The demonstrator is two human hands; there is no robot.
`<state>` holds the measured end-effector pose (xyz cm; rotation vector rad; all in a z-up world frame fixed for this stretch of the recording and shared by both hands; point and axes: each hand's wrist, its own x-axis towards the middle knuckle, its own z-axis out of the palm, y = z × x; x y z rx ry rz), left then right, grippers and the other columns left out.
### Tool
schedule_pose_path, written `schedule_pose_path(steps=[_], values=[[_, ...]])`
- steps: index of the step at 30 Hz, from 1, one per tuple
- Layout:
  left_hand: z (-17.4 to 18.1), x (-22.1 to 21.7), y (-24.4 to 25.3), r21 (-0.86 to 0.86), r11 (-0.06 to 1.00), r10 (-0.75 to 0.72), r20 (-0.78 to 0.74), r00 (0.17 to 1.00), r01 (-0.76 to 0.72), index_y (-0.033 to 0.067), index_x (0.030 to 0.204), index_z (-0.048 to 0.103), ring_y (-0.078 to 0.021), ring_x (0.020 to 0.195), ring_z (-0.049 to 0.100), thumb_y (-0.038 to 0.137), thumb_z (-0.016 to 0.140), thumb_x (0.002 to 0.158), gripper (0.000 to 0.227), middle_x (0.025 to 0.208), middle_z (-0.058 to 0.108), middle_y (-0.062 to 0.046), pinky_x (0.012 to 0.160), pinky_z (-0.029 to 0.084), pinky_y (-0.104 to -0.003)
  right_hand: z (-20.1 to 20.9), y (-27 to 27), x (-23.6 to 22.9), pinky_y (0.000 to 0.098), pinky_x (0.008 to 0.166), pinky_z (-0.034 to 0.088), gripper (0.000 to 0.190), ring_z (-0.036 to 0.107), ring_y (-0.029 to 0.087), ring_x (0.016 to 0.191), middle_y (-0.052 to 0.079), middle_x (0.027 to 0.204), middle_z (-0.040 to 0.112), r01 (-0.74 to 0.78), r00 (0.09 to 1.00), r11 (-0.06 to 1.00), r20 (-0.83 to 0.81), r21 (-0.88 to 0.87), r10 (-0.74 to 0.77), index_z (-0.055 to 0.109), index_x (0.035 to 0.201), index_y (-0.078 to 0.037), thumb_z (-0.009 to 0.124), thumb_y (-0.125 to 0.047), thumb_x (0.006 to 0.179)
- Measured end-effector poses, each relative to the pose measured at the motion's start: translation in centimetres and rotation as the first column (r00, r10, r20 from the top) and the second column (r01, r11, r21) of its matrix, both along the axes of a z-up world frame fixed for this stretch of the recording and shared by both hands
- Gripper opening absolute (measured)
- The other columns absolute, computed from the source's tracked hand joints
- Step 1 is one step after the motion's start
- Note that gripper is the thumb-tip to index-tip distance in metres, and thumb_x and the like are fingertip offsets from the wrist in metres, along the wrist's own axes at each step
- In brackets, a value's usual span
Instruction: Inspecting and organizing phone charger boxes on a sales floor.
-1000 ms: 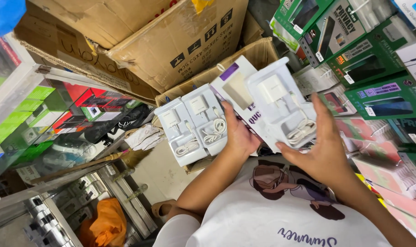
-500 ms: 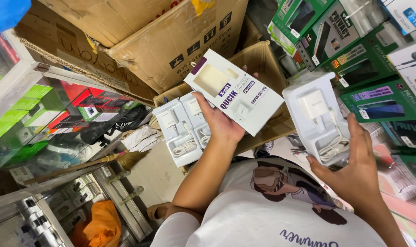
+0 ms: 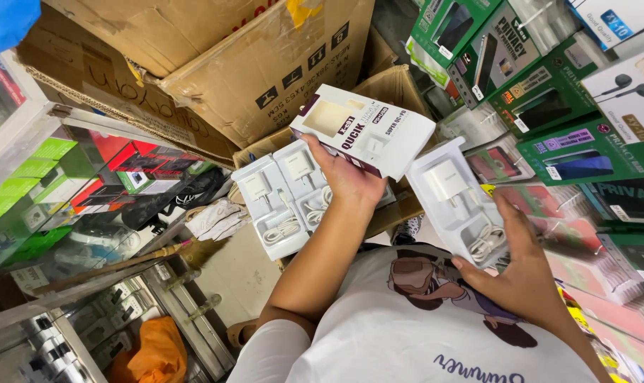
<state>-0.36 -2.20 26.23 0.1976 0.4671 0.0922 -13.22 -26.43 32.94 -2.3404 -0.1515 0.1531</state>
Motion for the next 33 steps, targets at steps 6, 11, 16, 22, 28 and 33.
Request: schedule_pose_path(steps=[6,11,16,22,28,33], values=[[-0.1,0.2,0.2,-0.047,0.999,-0.009,0.048,0.999,0.011,0.0237,0.148,0.051,-0.0267,0.133,0.054,0.087,0.048,0.081,0.093,0.147,0.057,0.001,0.112,0.044,-0.048,0.2,0.7,0.1,0.0428,0.11,0.037,0.111,0.046,0.035,0.14,0.024,0.154,0.045,-0.077,0.994,0.996,-0.071,0.038,0.079,0.034,0.156,-0.002,0.087,-0.026,0.062],[-0.1,0.3,0.3,0.024,1.0,-0.011,-0.037,0.999,0.012,0.0239,0.146,0.053,-0.0261,0.132,0.055,0.088,0.049,0.079,0.093,0.145,0.058,0.0,0.111,0.045,-0.047,0.5,0.6,0.1,0.0393,0.109,0.039,0.108,0.051,0.031,0.137,0.021,0.15,0.049,-0.026,0.996,0.985,-0.08,0.17,0.04,0.031,0.158,-0.003,0.083,-0.024,0.066],[-0.1,0.1,0.1,0.014,0.999,-0.043,-0.09,0.995,0.045,0.0223,0.143,0.056,-0.0262,0.13,0.056,0.09,0.05,0.076,0.095,0.142,0.06,-0.001,0.11,0.045,-0.047,0.9,0.6,0.0,0.0378,0.11,0.038,0.104,0.05,0.027,0.138,0.02,0.15,0.052,0.015,0.997,0.989,-0.083,0.146,-0.003,0.035,0.159,-0.005,0.082,-0.016,0.067],[-0.5,0.2,-0.1,0.005,0.999,-0.05,-0.083,0.995,0.05,0.0209,0.143,0.056,-0.0261,0.13,0.056,0.089,0.05,0.077,0.095,0.143,0.06,0.0,0.111,0.044,-0.046,0.2,0.1,-0.5,0.0356,0.109,0.04,0.099,0.048,0.024,0.139,0.018,0.153,0.048,0.039,0.995,0.966,-0.098,0.255,-0.015,0.034,0.16,-0.005,0.078,-0.012,0.071],[0.3,-0.1,-1.3,0.002,1.0,-0.027,-0.033,0.999,0.027,0.0207,0.145,0.055,-0.0235,0.131,0.058,0.085,0.048,0.084,0.089,0.144,0.06,0.0,0.112,0.047,-0.043,-0.5,0.9,-0.3,0.0416,0.112,0.037,0.107,0.046,0.033,0.14,0.025,0.153,0.044,-0.125,0.992,0.976,0.053,0.178,0.118,0.03,0.158,0.002,0.083,-0.02,0.067],[0.6,-0.4,-1.4,-0.028,0.996,-0.087,0.01,0.996,0.087,0.018,0.145,0.054,-0.0252,0.125,0.06,0.085,0.047,0.087,0.089,0.14,0.061,-0.003,0.107,0.048,-0.044,0.0,1.4,-0.3,0.0434,0.108,0.041,0.117,0.051,0.036,0.132,0.025,0.143,0.049,-0.093,0.993,0.996,0.079,0.016,0.091,0.031,0.155,0.002,0.089,-0.031,0.058]])
